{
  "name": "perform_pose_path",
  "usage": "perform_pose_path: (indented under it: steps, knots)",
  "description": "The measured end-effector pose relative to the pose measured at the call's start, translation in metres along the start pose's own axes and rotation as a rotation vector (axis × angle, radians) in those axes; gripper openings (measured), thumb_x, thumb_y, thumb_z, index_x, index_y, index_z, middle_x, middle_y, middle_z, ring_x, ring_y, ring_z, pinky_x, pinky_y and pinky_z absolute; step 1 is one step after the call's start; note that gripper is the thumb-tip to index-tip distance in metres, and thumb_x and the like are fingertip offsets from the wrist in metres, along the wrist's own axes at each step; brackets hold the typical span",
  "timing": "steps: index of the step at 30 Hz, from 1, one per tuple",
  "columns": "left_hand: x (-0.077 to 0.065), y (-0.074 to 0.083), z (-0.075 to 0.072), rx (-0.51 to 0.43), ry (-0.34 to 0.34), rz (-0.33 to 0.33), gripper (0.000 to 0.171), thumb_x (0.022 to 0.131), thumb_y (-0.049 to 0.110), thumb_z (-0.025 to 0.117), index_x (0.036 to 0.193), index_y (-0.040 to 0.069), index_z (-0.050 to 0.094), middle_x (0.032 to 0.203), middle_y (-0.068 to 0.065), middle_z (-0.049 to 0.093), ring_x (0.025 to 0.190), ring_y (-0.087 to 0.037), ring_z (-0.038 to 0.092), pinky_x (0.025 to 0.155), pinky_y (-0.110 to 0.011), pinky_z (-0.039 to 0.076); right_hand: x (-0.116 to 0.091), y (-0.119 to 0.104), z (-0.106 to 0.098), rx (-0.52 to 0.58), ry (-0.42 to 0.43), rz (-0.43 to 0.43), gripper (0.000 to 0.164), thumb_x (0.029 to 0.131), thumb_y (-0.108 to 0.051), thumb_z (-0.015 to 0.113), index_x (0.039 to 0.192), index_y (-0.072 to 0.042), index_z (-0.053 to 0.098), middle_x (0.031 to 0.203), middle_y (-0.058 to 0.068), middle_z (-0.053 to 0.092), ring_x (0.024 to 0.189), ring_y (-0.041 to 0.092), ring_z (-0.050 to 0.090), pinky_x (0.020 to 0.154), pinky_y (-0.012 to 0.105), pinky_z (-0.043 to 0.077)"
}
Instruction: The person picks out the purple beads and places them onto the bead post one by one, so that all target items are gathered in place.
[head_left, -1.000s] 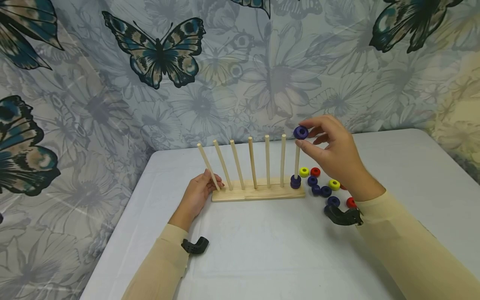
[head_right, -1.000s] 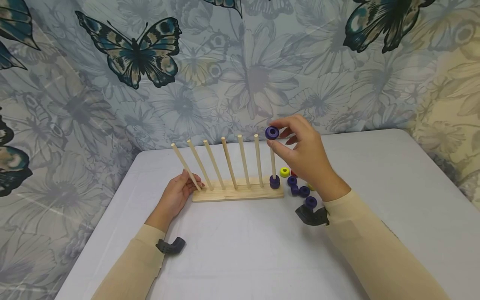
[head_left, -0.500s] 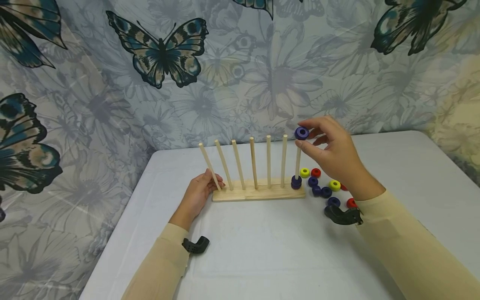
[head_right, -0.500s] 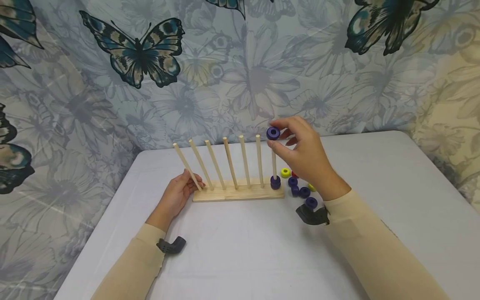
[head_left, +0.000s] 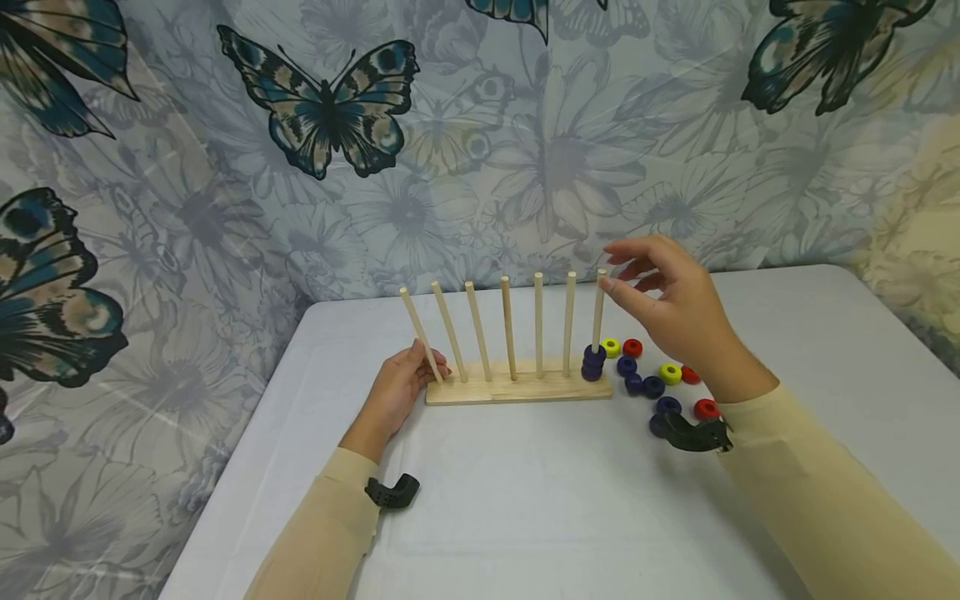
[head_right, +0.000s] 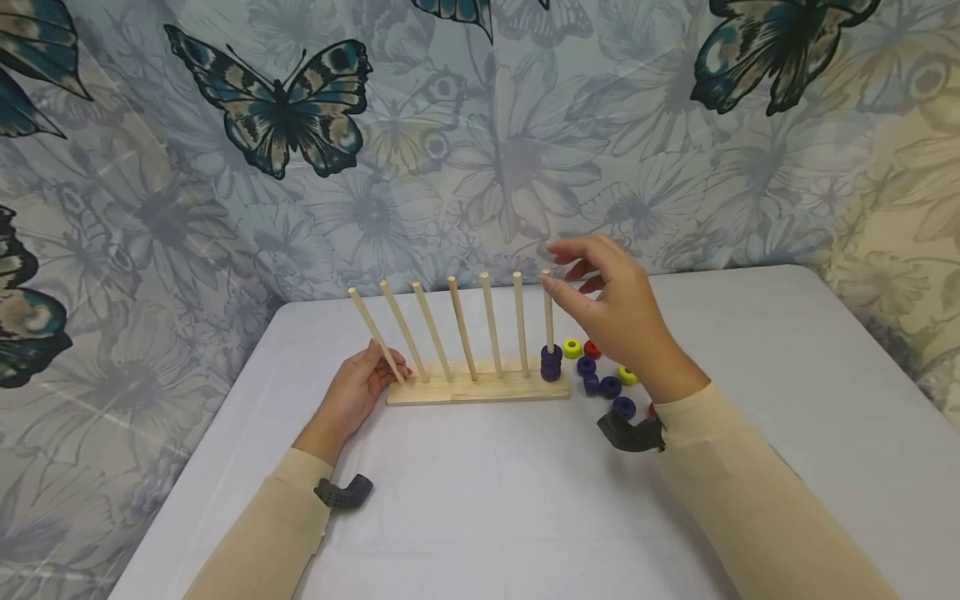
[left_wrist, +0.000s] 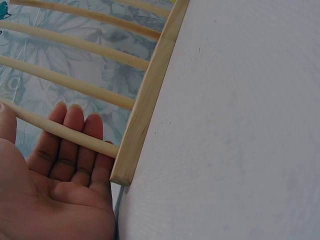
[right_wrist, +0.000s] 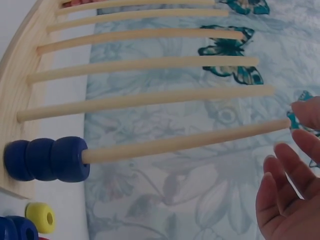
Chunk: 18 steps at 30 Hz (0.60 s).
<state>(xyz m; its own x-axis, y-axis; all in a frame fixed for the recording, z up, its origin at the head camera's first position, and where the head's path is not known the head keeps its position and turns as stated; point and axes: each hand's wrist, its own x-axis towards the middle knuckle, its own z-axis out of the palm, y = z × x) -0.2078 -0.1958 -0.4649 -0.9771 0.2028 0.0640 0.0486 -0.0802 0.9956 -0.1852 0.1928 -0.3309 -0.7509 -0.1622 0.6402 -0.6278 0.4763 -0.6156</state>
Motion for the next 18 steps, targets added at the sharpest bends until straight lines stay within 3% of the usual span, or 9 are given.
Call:
perform_pose_path:
  steps: [5,9,14,18]
  knots:
    - [0.000,0.000,0.000,0.002,0.000,0.000,0.058,0.119,0.045,0.043,0.107,-0.004,0.071,0.097,-0.011,0.073,0.101,-0.024,0.072,0.096,-0.034,0.056,-0.003,0.002,-0.004,0.029,-0.004,0.027,0.038,0.099,0.002,0.077,0.136,-0.003,0.070,0.125,0.010,0.067,0.103,0.014,0.061,0.087,0.020,0.049]
    - [0.000,-0.001,0.000,0.002,-0.002,-0.002,0.059,0.119,0.045,0.043,0.109,-0.005,0.071,0.097,-0.012,0.073,0.102,-0.025,0.072,0.097,-0.034,0.056,-0.008,0.001,-0.007,0.089,-0.026,0.101,0.036,0.102,-0.001,0.075,0.138,-0.004,0.069,0.126,0.008,0.066,0.106,0.015,0.061,0.088,0.020,0.050]
    - [-0.001,0.000,0.001,0.007,-0.002,-0.001,0.059,0.119,0.045,0.043,0.109,-0.006,0.070,0.098,-0.012,0.072,0.102,-0.025,0.072,0.098,-0.035,0.055,-0.014,-0.006,-0.016,0.324,-0.080,0.232,0.029,0.109,-0.008,0.069,0.137,-0.002,0.068,0.129,0.012,0.065,0.113,0.027,0.062,0.091,0.023,0.054]
    - [-0.002,0.001,0.001,0.013,0.000,0.001,0.058,0.119,0.045,0.042,0.108,-0.005,0.070,0.098,-0.012,0.072,0.103,-0.024,0.071,0.098,-0.034,0.055,-0.018,-0.006,-0.021,0.508,-0.109,0.246,0.027,0.112,-0.008,0.063,0.137,0.004,0.066,0.130,0.020,0.063,0.110,0.031,0.061,0.090,0.027,0.055]
